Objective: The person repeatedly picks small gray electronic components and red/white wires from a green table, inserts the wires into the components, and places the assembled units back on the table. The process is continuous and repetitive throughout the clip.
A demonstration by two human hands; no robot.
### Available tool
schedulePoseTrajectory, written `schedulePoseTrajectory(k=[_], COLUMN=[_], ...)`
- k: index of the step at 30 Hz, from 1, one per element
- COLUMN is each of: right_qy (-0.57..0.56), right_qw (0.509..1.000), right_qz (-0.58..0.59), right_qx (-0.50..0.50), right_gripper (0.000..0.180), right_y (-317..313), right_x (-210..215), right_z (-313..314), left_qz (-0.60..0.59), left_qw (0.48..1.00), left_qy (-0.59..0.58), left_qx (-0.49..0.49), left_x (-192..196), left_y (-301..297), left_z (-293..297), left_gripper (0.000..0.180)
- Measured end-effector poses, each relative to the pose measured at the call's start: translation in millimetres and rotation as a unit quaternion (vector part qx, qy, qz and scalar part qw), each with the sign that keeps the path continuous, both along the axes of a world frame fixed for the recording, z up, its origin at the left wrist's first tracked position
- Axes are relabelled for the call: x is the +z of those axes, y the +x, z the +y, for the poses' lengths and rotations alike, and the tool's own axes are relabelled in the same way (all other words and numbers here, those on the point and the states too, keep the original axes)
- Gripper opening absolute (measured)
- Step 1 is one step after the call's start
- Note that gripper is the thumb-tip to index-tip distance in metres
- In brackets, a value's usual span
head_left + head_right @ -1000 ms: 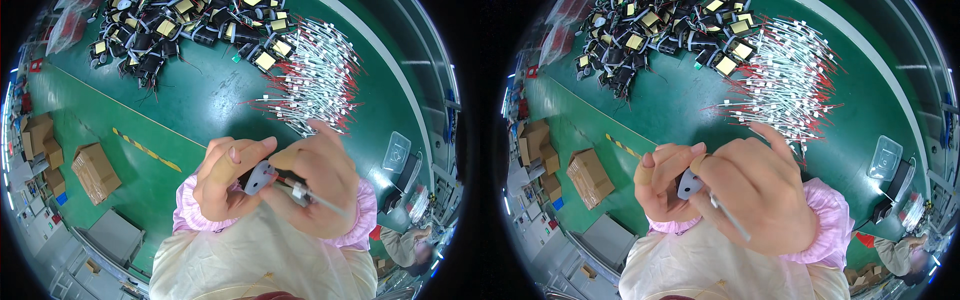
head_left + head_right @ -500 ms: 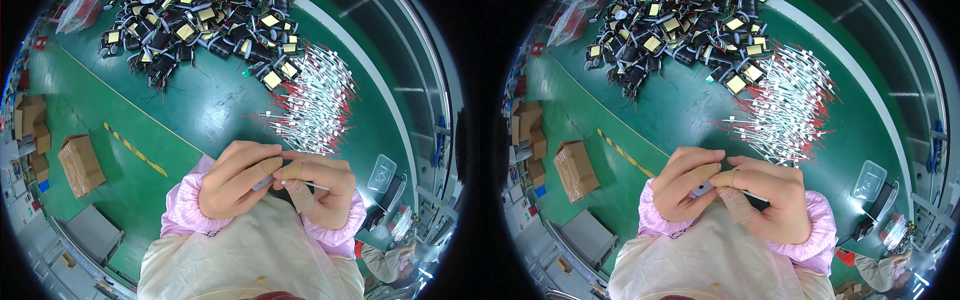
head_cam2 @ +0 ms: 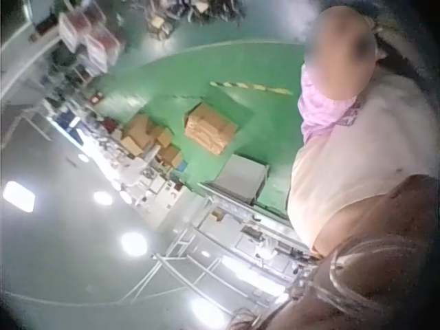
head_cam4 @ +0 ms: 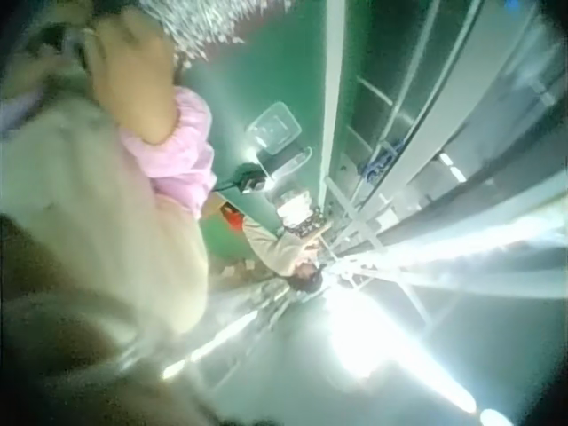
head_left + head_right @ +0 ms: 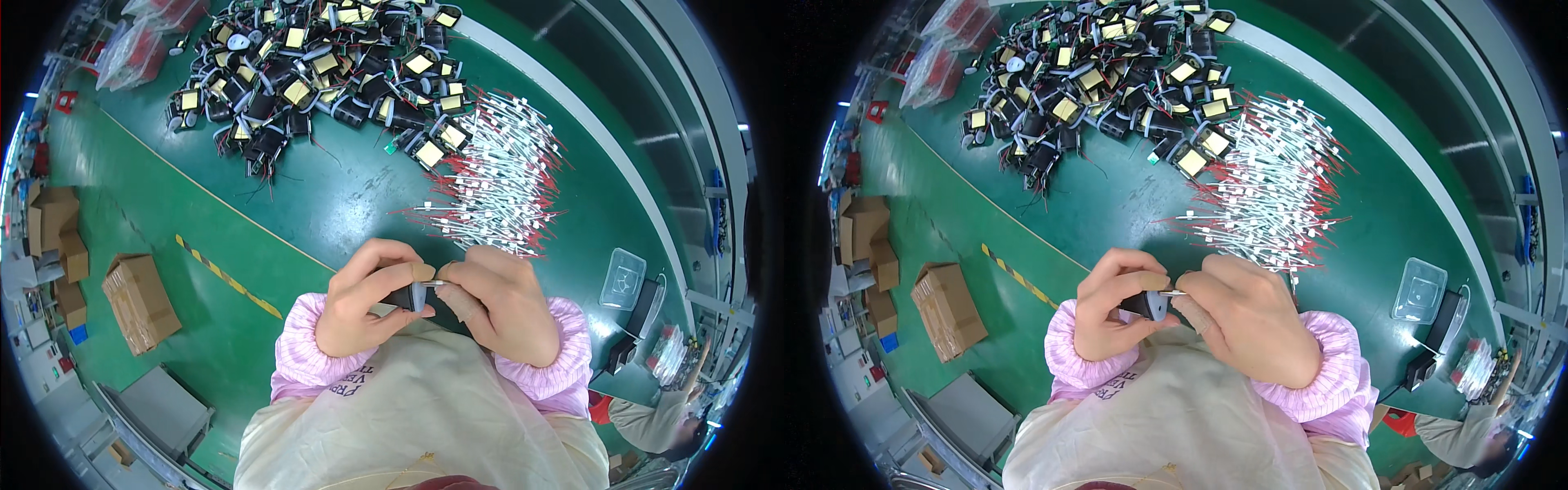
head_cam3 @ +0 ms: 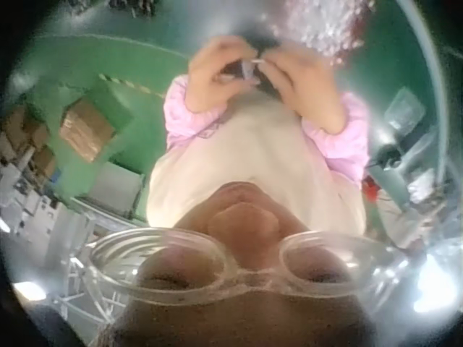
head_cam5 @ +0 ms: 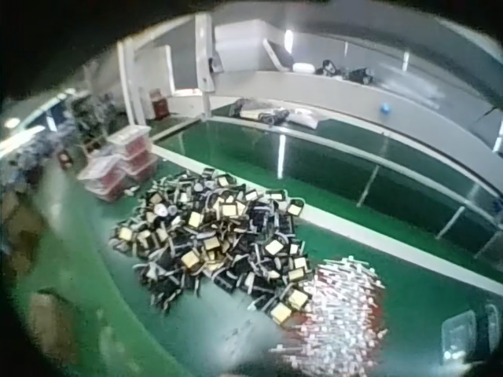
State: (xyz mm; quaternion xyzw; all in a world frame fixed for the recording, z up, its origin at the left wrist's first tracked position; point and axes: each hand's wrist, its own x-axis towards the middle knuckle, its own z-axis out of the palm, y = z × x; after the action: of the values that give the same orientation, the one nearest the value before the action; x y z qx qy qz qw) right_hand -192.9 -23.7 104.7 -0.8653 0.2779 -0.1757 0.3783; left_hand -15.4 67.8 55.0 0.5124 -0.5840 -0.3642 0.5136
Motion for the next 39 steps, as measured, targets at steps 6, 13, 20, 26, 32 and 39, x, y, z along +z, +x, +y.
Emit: schedulePoseTrajectory(k=[6, 13, 20, 26, 32, 39], right_qy=[0.052, 0.069, 0.092, -0.014, 0.036, 0.113], right_qw=[0.998, 0.997, 0.995, 0.992, 0.984, 0.956], right_qz=[0.015, -0.025, -0.039, -0.006, -0.055, -0.055], right_qx=[-0.039, -0.004, -0.028, -0.128, -0.163, -0.265], right_gripper=[0.013, 0.014, 0.015, 0.015, 0.013, 0.012], right_y=[-1.9, -13.0, -24.9, -34.2, -45.9, -82.4], right_x=[-0.8, -4.4, -4.3, 3.2, 16.3, -3.4], right_z=[2.6, -1.9, -4.6, 16.2, 9.8, -34.6], left_qz=[0.191, 0.178, 0.199, 0.044, 0.009, -0.197], left_qw=[0.979, 0.977, 0.971, 0.998, 0.991, 0.98], left_qy=[0.066, 0.07, 0.04, 0.016, 0.024, 0.018], left_qx=[-0.014, -0.095, -0.125, -0.045, -0.13, 0.037], left_x=[-0.8, -6.2, -4.7, 23.2, 37.0, 20.4], left_y=[-3.7, 5.9, -0.3, -32.3, -30.6, -16.2], left_z=[2.1, -5.6, -25.3, -36.7, -50.2, -83.3], left_gripper=[0.054, 0.042, 0.033, 0.031, 0.03, 0.034])
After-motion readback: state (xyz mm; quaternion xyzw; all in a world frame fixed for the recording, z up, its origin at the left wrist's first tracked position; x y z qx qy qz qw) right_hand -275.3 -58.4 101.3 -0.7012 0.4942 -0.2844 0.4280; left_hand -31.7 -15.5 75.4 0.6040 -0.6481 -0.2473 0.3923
